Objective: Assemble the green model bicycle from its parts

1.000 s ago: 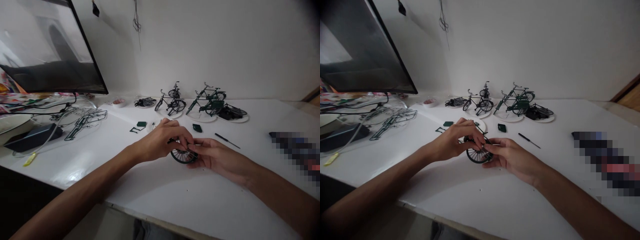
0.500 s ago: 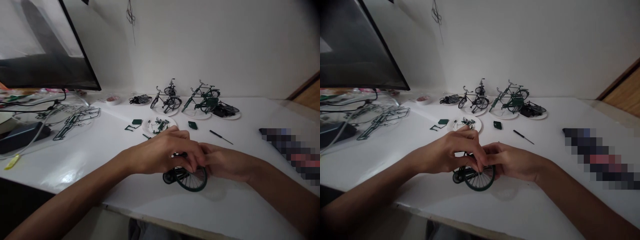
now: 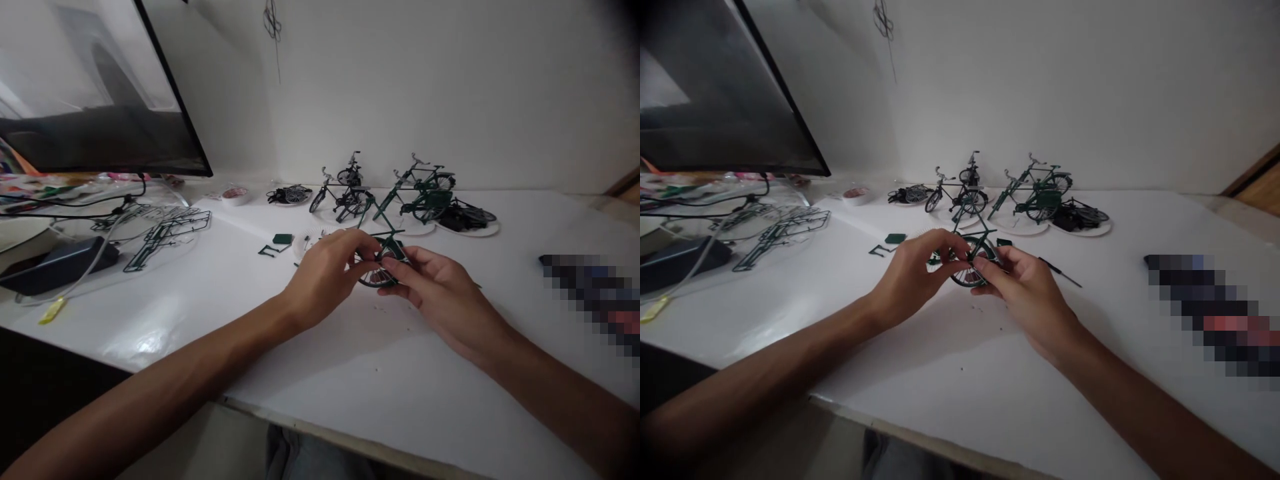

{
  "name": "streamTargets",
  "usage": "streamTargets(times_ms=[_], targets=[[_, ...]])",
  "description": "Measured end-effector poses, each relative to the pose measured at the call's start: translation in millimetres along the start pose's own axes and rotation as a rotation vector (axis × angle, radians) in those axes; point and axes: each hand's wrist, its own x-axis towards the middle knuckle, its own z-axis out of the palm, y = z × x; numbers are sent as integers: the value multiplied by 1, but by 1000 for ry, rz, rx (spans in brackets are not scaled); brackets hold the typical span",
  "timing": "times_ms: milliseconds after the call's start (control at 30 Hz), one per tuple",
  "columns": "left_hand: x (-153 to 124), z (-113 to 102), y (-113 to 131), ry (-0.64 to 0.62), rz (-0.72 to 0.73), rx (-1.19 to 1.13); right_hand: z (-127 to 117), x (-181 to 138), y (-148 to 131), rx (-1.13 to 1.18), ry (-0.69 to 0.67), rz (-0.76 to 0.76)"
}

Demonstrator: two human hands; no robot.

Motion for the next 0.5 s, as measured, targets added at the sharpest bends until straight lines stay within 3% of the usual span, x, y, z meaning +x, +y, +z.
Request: streamTargets(times_ms=[167, 300, 500], targets=[[-1, -1, 5, 52, 89, 65, -2, -2, -4, -86, 51, 15], [0, -2, 8, 79, 179, 76, -7, -2, -7, -64, -40, -19], [2, -6, 5, -74, 354, 113, -15, -2, -10, -75, -150, 57]])
